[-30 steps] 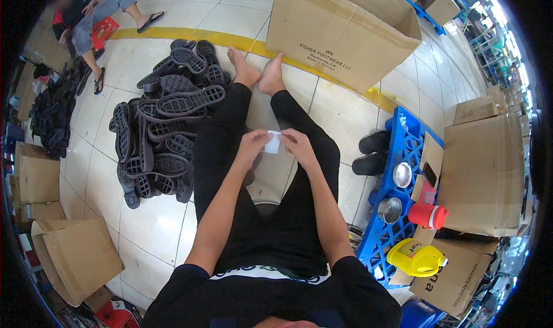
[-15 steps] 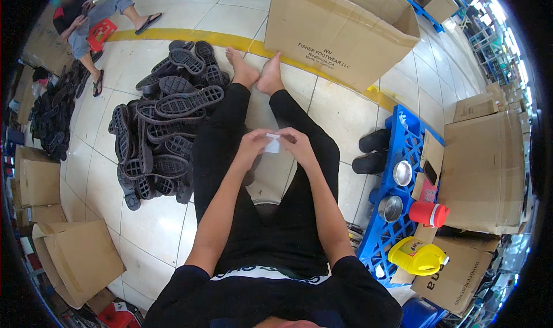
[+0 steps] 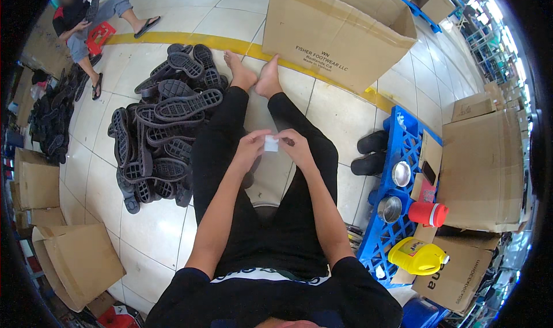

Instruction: The person folds a piece of cloth by hand, attaches it to a metal clip, and picks up a shoe sole.

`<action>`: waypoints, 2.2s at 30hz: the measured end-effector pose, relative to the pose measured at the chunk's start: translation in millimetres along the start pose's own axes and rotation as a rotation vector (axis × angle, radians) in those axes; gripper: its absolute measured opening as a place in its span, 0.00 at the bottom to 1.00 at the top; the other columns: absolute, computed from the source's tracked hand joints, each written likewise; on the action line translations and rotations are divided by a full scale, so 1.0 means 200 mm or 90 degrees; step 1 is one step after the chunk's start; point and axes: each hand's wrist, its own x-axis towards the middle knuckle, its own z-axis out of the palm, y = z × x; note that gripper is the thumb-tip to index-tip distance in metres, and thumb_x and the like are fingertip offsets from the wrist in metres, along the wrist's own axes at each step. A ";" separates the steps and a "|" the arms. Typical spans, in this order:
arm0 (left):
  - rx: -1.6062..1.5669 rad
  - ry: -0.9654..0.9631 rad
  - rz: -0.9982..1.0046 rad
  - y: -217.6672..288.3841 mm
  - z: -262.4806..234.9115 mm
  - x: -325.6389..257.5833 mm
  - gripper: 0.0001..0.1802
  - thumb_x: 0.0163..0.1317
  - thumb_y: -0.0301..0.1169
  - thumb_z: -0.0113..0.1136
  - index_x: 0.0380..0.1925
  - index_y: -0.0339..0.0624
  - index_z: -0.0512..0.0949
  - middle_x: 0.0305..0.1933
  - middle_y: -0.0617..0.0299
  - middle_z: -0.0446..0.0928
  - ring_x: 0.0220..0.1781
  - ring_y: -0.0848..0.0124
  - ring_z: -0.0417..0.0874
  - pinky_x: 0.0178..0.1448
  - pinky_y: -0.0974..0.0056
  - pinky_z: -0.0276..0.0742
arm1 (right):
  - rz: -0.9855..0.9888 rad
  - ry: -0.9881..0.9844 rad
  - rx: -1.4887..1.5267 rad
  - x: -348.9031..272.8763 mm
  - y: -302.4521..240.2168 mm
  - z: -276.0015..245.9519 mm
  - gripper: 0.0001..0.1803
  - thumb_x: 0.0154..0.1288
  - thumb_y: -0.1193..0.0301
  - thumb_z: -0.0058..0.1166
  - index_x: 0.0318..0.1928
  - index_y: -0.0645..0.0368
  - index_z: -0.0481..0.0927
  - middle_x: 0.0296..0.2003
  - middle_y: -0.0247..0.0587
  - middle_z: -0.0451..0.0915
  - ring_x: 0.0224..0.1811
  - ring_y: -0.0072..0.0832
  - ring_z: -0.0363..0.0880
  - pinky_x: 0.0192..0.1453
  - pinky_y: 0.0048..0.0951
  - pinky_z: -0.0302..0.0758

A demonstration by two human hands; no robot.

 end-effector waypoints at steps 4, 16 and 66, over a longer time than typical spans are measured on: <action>-0.021 0.021 -0.018 -0.01 0.00 0.01 0.13 0.68 0.28 0.52 0.51 0.38 0.76 0.48 0.59 0.78 0.48 0.69 0.81 0.53 0.63 0.78 | -0.015 0.006 0.000 0.00 0.02 0.00 0.12 0.56 0.84 0.56 0.39 0.56 0.83 0.36 0.34 0.78 0.32 0.20 0.74 0.37 0.19 0.70; 0.117 0.023 0.015 -0.03 -0.02 0.02 0.15 0.61 0.23 0.60 0.49 0.36 0.77 0.44 0.59 0.80 0.45 0.72 0.82 0.49 0.66 0.79 | 0.116 -0.012 0.057 0.00 0.07 0.02 0.09 0.64 0.76 0.53 0.45 0.60 0.79 0.34 0.36 0.79 0.30 0.17 0.73 0.34 0.20 0.71; 0.142 0.042 0.002 -0.01 0.01 -0.01 0.13 0.65 0.31 0.58 0.46 0.37 0.78 0.41 0.62 0.80 0.42 0.74 0.81 0.46 0.69 0.81 | 0.182 -0.012 0.096 0.00 0.03 -0.01 0.12 0.62 0.67 0.59 0.41 0.64 0.80 0.25 0.31 0.76 0.22 0.15 0.69 0.26 0.19 0.65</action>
